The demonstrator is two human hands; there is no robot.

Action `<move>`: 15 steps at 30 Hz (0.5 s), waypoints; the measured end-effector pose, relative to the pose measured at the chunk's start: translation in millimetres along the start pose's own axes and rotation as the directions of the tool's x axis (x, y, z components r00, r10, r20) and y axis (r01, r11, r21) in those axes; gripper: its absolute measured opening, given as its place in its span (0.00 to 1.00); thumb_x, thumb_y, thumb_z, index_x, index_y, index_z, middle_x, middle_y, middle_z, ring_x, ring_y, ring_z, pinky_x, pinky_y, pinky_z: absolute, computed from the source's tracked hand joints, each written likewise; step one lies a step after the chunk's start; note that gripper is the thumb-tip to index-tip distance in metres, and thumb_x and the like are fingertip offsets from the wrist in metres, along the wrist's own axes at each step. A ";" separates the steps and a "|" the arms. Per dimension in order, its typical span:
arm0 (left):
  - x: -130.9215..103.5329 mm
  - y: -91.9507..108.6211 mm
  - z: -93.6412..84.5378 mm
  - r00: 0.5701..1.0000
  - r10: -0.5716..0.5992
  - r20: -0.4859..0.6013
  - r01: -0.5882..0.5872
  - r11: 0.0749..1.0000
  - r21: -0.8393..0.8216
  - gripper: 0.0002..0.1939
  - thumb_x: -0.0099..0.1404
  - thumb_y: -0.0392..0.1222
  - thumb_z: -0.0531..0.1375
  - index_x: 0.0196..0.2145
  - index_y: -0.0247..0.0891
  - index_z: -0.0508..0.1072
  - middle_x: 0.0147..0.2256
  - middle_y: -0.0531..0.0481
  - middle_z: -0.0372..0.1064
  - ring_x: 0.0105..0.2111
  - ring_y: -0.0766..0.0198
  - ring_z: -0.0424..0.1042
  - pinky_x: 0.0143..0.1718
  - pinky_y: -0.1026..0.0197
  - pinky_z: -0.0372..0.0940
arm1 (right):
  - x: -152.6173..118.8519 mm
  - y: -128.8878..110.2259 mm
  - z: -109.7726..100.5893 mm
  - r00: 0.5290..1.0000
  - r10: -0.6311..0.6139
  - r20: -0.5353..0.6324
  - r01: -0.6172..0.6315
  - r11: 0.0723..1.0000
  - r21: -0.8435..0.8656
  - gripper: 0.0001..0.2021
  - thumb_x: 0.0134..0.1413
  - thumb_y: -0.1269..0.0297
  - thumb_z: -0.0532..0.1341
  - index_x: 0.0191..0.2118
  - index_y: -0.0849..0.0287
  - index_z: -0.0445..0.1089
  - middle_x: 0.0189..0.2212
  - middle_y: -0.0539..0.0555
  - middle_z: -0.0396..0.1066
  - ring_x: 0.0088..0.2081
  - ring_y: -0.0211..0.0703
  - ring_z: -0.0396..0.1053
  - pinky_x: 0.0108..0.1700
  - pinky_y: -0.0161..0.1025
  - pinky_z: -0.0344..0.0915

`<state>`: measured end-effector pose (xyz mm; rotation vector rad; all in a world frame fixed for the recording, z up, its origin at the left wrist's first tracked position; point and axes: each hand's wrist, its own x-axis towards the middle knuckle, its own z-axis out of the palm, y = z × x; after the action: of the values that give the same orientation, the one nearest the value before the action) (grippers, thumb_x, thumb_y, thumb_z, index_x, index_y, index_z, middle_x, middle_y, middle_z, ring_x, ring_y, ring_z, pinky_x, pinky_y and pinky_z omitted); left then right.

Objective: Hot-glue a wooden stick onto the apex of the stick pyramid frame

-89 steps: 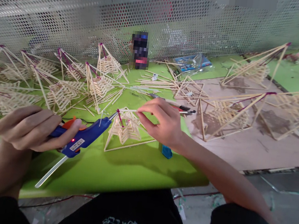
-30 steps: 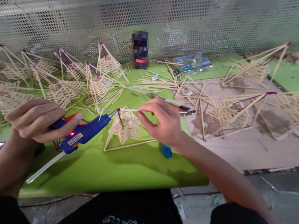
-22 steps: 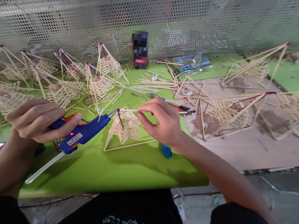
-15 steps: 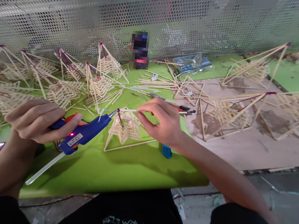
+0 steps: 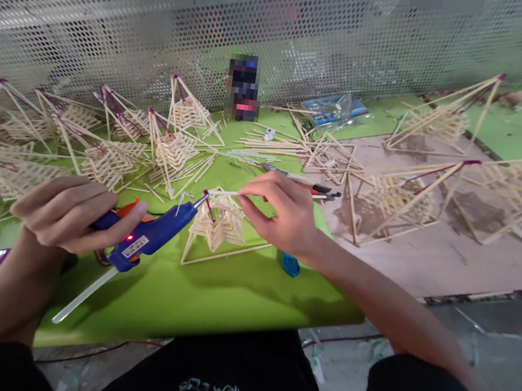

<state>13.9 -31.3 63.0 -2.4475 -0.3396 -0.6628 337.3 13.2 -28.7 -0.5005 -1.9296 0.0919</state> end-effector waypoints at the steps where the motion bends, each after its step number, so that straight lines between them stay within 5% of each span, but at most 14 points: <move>1: -0.5 0.2 -0.2 0.996 0.073 -0.047 -0.070 0.995 0.068 0.17 0.57 0.28 0.73 0.36 0.53 0.81 0.18 0.64 0.63 0.14 0.71 0.63 0.12 0.67 0.60 | -0.1 0.1 0.0 1.000 0.003 -0.001 -0.003 1.000 0.000 0.10 0.63 0.75 0.69 0.45 0.52 0.75 0.36 0.53 0.81 0.31 0.39 0.75 0.27 0.38 0.69; 4: -3.2 1.1 -1.0 0.980 0.180 -0.081 -0.162 0.968 0.191 0.15 0.57 0.29 0.72 0.33 0.52 0.81 0.18 0.63 0.64 0.15 0.70 0.66 0.12 0.68 0.61 | -0.6 -0.1 0.0 1.000 0.011 0.003 -0.011 1.000 -0.003 0.10 0.64 0.75 0.69 0.45 0.52 0.75 0.37 0.52 0.81 0.30 0.39 0.75 0.28 0.38 0.70; 9: -10.4 2.9 -6.0 0.994 -0.060 0.087 0.056 0.997 0.046 0.19 0.60 0.32 0.70 0.43 0.57 0.81 0.20 0.64 0.64 0.14 0.71 0.63 0.11 0.67 0.58 | -1.6 -0.8 0.4 1.000 0.026 0.001 -0.026 1.000 -0.005 0.09 0.64 0.74 0.68 0.45 0.53 0.75 0.37 0.52 0.81 0.31 0.38 0.75 0.29 0.38 0.70; 13: -23.0 1.0 -13.7 0.999 -0.047 0.010 0.047 0.999 0.006 0.18 0.55 0.33 0.74 0.38 0.58 0.81 0.20 0.65 0.65 0.14 0.71 0.62 0.12 0.66 0.57 | -0.9 -0.7 0.3 1.000 0.026 0.005 -0.026 1.000 0.004 0.10 0.63 0.75 0.69 0.45 0.52 0.76 0.37 0.51 0.81 0.32 0.39 0.76 0.31 0.38 0.72; 15: -35.5 -0.3 -15.6 0.988 -0.154 -0.014 0.153 0.986 -0.065 0.14 0.54 0.39 0.77 0.34 0.57 0.81 0.19 0.64 0.66 0.14 0.70 0.61 0.14 0.63 0.60 | -0.3 -0.3 0.0 1.000 0.018 0.005 -0.018 1.000 0.015 0.11 0.63 0.75 0.69 0.45 0.52 0.76 0.37 0.52 0.81 0.32 0.40 0.76 0.31 0.39 0.73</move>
<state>-22.2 -43.4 55.5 -2.4917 -0.5112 -0.7730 337.3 12.8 -28.9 -0.5086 -1.9281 0.1192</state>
